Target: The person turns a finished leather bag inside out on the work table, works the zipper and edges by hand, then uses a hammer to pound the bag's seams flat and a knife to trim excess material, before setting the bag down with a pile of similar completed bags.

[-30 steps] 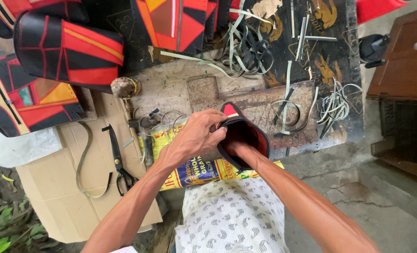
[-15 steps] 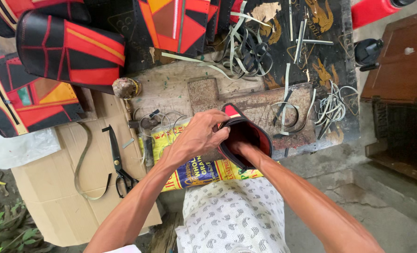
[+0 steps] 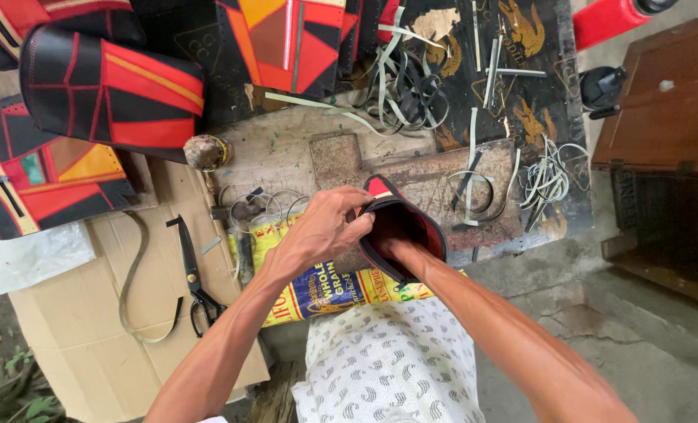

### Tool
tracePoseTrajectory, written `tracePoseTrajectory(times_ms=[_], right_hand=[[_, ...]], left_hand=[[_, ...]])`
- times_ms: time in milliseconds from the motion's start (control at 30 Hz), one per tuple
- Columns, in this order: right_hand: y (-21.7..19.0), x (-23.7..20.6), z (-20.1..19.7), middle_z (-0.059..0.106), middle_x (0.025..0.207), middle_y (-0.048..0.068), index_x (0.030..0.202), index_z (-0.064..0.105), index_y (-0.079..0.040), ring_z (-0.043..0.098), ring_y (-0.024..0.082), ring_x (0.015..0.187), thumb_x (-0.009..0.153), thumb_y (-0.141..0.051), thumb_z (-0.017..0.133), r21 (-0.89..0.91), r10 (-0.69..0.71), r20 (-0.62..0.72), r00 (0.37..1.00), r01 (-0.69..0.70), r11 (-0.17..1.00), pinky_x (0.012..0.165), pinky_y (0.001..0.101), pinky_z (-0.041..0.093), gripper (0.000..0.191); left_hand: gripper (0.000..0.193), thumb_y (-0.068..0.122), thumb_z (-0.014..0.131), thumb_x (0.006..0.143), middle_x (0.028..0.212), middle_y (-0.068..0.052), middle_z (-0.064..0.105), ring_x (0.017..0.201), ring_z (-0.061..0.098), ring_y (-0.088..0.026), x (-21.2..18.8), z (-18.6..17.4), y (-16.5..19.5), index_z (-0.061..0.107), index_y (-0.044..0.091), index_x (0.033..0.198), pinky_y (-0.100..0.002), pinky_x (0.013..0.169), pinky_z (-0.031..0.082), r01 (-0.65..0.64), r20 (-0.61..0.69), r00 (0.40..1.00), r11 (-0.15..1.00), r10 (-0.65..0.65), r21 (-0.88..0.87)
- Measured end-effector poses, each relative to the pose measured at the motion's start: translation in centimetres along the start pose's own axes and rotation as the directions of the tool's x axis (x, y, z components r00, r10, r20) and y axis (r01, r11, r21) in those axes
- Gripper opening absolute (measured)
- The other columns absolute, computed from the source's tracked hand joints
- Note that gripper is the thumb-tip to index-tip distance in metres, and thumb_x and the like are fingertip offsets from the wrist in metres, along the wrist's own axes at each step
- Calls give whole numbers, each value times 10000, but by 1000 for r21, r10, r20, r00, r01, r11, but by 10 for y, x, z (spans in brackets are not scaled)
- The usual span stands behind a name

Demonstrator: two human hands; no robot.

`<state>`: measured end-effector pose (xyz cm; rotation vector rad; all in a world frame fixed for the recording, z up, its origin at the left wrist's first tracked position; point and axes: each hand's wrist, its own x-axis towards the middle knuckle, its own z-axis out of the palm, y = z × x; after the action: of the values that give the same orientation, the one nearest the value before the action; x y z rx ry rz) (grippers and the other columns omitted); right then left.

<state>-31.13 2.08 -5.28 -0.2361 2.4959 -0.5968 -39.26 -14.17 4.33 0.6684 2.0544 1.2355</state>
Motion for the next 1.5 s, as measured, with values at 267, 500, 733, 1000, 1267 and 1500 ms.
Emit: tracePoseTrajectory(times_ms=[267,500,733,1000,1267,1500], right_hand=[[-1,1,0,666,950,205,1061,648,16,632,399,957,831,-48,588,-14,10,-5,1000,-10,1000,827,493,499,246],[-2,5,5,666,932,201,1061,646,13,634,398,938,836,-59,595,-35,16,13,1000,-15,999,817,494,499,242],[4,7,7,666,914,198,1061,645,11,635,396,920,842,-71,602,-49,-10,6,1000,10,999,807,495,499,238],[7,-4,7,665,893,193,1062,643,8,638,394,900,848,-84,610,-93,-44,-29,999,41,995,796,497,498,235],[0,-8,17,665,873,189,1062,641,5,640,392,879,855,-97,617,-131,-57,-5,998,55,990,785,498,498,232],[-1,-2,29,665,855,186,1063,639,2,642,390,861,860,-108,624,-167,-74,0,997,73,983,775,499,498,231]], left_hand=[[398,215,627,852,1168,-189,715,907,712,-331,0,-4,-3,707,-52,1136,-405,812,563,25,13,1000,999,-25,-24],[417,227,637,838,1193,-203,697,920,710,-344,3,-5,-14,700,-66,1128,-409,819,565,18,-17,1000,998,-20,-64],[405,252,631,850,1112,-200,692,929,691,-360,0,-2,-17,704,-63,1094,-423,817,549,-14,-37,999,998,12,-55],[320,250,598,825,990,-246,670,939,650,-432,-4,16,-17,698,-45,897,-494,855,516,-23,-49,998,998,26,52],[324,249,620,812,905,-295,653,875,641,-473,-21,18,-25,679,-69,829,-532,797,513,-29,-101,994,996,38,86],[319,235,611,762,816,-334,657,776,666,-495,-16,23,-29,690,-74,779,-530,732,556,-29,-72,997,998,32,48]])
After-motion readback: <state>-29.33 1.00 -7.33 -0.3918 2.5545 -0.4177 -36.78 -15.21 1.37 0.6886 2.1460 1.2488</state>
